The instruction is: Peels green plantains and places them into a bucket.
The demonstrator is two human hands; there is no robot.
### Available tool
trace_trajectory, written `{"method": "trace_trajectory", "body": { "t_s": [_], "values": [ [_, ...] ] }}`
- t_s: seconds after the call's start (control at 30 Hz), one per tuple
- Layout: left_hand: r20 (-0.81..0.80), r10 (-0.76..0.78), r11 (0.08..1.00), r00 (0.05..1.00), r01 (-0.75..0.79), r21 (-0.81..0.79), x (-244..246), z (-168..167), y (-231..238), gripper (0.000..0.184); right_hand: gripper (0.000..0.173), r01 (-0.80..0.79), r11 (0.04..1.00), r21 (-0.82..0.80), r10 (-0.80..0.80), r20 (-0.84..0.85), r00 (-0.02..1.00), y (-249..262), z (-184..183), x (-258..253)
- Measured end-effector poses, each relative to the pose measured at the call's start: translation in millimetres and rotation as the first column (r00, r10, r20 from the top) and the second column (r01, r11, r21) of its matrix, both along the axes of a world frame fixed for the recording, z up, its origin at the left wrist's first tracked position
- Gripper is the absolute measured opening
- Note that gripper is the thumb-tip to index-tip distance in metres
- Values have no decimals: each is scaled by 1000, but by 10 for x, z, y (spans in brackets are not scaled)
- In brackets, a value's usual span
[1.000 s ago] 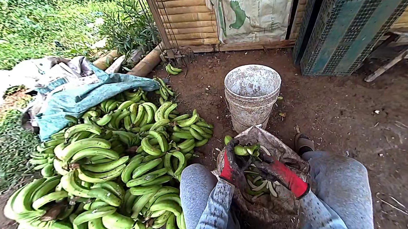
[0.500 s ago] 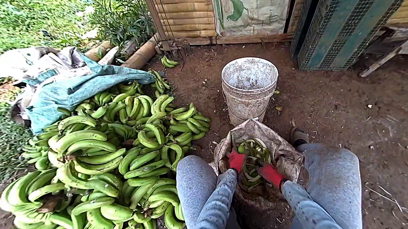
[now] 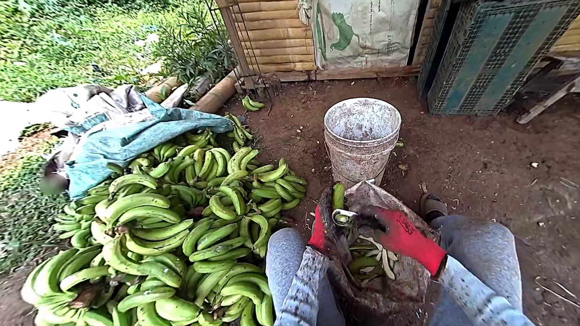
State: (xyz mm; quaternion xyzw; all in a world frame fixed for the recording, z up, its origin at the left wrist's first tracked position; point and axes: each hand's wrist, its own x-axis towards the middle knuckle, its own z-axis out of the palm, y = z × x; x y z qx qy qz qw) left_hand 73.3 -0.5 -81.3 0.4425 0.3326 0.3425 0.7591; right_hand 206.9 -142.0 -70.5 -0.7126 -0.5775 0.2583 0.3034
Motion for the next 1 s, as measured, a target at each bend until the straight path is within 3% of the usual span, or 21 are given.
{"method": "trace_trajectory", "body": {
  "t_s": [0.07,0.13,0.2,0.27,0.33,0.43,0.5,0.63,0.73,0.8,0.87,0.93,1.0],
  "values": [
    [-52,-22,996,998,27,83,-30,-101,-71,41,46,-13,997,-70,19,93,996,94,-113,25],
    [-160,-72,981,985,99,166,-99,-331,-161,41,45,129,988,-84,-119,120,986,213,-244,167],
    [-173,-112,986,979,130,99,-97,-439,-297,38,43,342,936,-83,-331,119,936,303,-293,383],
    [-192,-87,994,977,99,53,-87,-427,-243,35,44,414,908,-62,-409,75,909,311,-217,424],
    [-198,-45,996,979,58,61,-70,-399,-83,36,45,303,953,-12,-302,55,952,181,-194,250],
    [-26,-69,997,997,70,27,-48,-302,36,39,44,49,999,3,-49,67,997,7,-274,-85],
    [47,-111,992,993,114,-62,-81,-317,-34,39,45,111,991,-70,-105,85,991,81,-301,-66],
    [-76,-210,975,975,203,-87,-132,-430,-170,40,45,399,915,-55,-390,127,912,274,-167,306],
    [-151,-41,998,988,46,33,-84,-410,-19,42,45,255,967,14,-255,99,962,96,-190,83],
    [-87,41,999,995,-39,26,-17,-422,40,41,44,118,993,12,-118,114,986,-36,-268,-144],
    [-77,-39,999,996,41,28,-51,-446,34,40,48,107,991,-84,-94,148,985,1,-317,-172],
    [-249,-231,962,940,259,83,-135,-525,15,38,48,250,960,-123,-226,181,957,132,-307,20],
    [-419,-312,913,852,391,115,-137,-592,-72,39,46,413,899,-146,-384,194,903,241,-289,324]
  ]
}}
